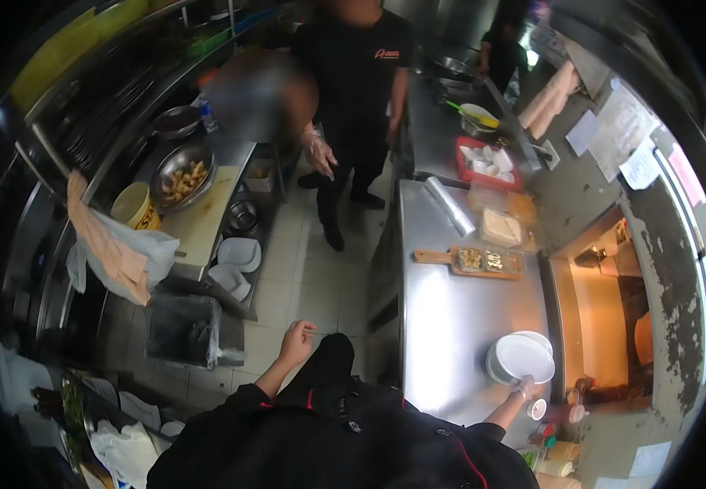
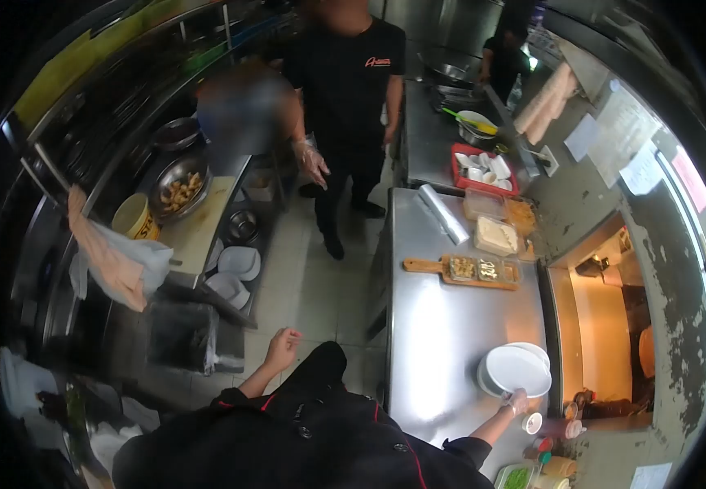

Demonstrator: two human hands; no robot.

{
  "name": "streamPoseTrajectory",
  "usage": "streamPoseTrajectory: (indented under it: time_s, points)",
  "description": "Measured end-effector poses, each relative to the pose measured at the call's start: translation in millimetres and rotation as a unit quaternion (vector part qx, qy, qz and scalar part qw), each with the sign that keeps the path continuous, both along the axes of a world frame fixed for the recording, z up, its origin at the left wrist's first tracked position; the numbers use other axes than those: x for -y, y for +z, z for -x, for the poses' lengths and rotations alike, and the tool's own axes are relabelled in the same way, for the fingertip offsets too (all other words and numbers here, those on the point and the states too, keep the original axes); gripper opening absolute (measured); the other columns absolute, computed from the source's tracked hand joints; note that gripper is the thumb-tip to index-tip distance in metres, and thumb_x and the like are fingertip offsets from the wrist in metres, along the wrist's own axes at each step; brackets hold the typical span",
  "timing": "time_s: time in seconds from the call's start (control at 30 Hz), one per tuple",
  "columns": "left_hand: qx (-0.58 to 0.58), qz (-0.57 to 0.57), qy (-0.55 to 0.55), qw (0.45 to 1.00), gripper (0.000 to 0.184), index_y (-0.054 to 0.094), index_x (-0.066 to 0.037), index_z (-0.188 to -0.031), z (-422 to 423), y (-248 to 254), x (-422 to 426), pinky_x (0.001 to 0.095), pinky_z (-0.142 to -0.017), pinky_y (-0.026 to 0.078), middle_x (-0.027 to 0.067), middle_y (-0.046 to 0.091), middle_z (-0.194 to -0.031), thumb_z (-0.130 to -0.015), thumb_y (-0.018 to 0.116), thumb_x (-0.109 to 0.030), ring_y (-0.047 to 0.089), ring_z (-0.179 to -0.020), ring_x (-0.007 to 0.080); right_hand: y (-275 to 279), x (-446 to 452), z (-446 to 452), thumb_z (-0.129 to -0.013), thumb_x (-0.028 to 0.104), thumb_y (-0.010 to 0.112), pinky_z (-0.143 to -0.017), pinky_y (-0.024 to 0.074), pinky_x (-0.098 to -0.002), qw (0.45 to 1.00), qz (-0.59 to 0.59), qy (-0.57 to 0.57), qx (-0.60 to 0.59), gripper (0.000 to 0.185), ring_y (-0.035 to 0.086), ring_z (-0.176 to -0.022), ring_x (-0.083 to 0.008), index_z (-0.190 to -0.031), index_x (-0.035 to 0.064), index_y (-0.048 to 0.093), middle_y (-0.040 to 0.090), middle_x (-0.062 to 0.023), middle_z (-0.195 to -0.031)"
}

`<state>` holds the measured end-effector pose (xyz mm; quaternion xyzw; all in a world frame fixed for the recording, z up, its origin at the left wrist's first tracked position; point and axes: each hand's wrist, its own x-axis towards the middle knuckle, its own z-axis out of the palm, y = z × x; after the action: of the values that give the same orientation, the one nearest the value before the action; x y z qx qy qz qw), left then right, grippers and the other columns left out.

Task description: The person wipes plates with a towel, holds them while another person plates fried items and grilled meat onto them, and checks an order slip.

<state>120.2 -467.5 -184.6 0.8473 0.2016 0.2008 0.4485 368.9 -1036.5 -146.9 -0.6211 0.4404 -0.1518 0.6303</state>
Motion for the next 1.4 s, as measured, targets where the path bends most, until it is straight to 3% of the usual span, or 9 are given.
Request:
streamPoseTrajectory:
  time_s: [0.1,0.27,0.43,0.53,0.63,0.8,0.97,1.17,1.4]
  points:
    - [-0.034,0.11,-0.006,0.993,0.025,0.055,-0.003,-0.095,-9.1,7.2,-0.5,0.0295,-0.065,0.05,0.0099,0.06,-0.094,-0.074,0.05,0.009,0.062,-0.069,0.0184,-6.8,-2.2,-3.3,-0.068,0.006,0.046,-0.035,0.0307,-0.0295,0.995,0.091,-0.026,0.027,0.007,0.042,-0.041,-0.0139,-0.065,0.0006,0.049,0.045,-0.0059,-0.055]
    - [-0.106,0.411,-0.087,0.901,0.019,0.057,-0.007,-0.104,-35.4,22.6,19.4,0.0269,-0.067,0.048,0.0043,0.062,-0.1,-0.086,0.053,-0.013,0.061,-0.078,0.0125,84.1,-123.0,51.0,-0.069,0.011,0.049,-0.028,0.0236,-0.0255,0.98,-0.142,0.053,0.131,0.011,0.034,-0.034,-0.0112,-0.074,0.0016,0.047,0.042,-0.0035,-0.052]
    - [-0.165,0.547,-0.25,0.781,0.054,0.051,-0.009,-0.12,-79.8,79.6,37.3,0.0365,-0.078,0.047,0.0055,0.057,-0.112,-0.087,0.047,-0.052,0.057,-0.099,0.0168,51.6,-188.9,67.7,-0.067,0.014,0.053,-0.024,0.023,-0.0238,0.951,-0.11,0.29,0.009,0.015,0.03,-0.029,-0.01,-0.078,0.0068,0.047,0.041,-0.0007,-0.051]
    - [-0.204,0.615,-0.279,0.709,0.071,0.046,-0.005,-0.124,-98.5,114.5,21.7,0.0385,-0.083,0.046,0.0093,0.054,-0.119,-0.082,0.046,-0.062,0.055,-0.105,0.0206,89.6,-296.0,91.1,-0.065,0.009,0.053,-0.058,0.0478,-0.0299,0.906,-0.081,0.408,0.073,0.022,0.057,-0.066,-0.019,-0.085,0.0016,0.053,0.056,-0.0096,-0.078]
    - [-0.056,0.741,-0.2,0.639,0.06,0.046,-0.002,-0.124,-97.0,102.5,-19.8,0.0377,-0.091,0.044,0.0141,0.056,-0.116,-0.087,0.047,-0.049,0.057,-0.102,0.0246,106.6,-382.2,86.1,-0.064,0.004,0.05,-0.067,0.0494,-0.0302,0.806,-0.199,0.555,0.042,0.045,0.057,-0.076,-0.0214,-0.109,-0.0028,0.05,0.057,-0.0108,-0.088]
    - [0.095,0.696,-0.06,0.709,0.051,0.046,0.001,-0.122,-26.0,129.1,-106.1,0.0367,-0.089,0.045,0.0157,0.056,-0.114,-0.091,0.044,-0.039,0.057,-0.102,0.0234,112.5,-495.0,79.8,-0.076,0.003,0.048,-0.079,0.0453,-0.0287,0.646,-0.202,0.734,0.054,0.045,0.054,-0.09,-0.0181,-0.12,-0.0027,0.044,0.055,-0.0101,-0.104]
    - [0.183,0.636,0.069,0.746,0.054,0.045,0.003,-0.122,32.6,135.2,-165.9,0.0353,-0.088,0.046,0.0166,0.056,-0.115,-0.092,0.041,-0.042,0.058,-0.101,0.0246,141.3,-592.6,46.1,-0.09,0.028,0.051,-0.051,0.0452,-0.0346,0.428,0.068,0.898,0.072,0.029,0.053,-0.053,-0.0205,-0.096,0.0003,0.058,0.059,-0.0082,-0.07]
    - [0.272,0.594,0.192,0.732,0.06,0.041,0.003,-0.126,50.9,144.4,-238.9,0.0347,-0.088,0.046,0.0176,0.054,-0.118,-0.092,0.038,-0.046,0.056,-0.104,0.0251,176.5,-808.9,-12.4,-0.078,0.011,0.06,-0.059,0.0439,-0.0411,0.278,0.314,0.701,0.577,0.008,0.055,-0.066,-0.0318,-0.078,0.0035,0.057,0.055,-0.0161,-0.071]
    - [0.353,0.58,0.235,0.696,0.062,0.038,0.0,-0.129,36.0,134.9,-286.0,0.0364,-0.092,0.043,0.0158,0.051,-0.122,-0.091,0.038,-0.049,0.052,-0.11,0.0252,155.5,-1039.7,7.5,-0.078,0.005,0.054,-0.076,0.0499,-0.0357,0.063,0.402,0.683,0.607,0.021,0.06,-0.09,-0.0272,-0.097,0.0103,0.062,0.063,-0.0115,-0.091]
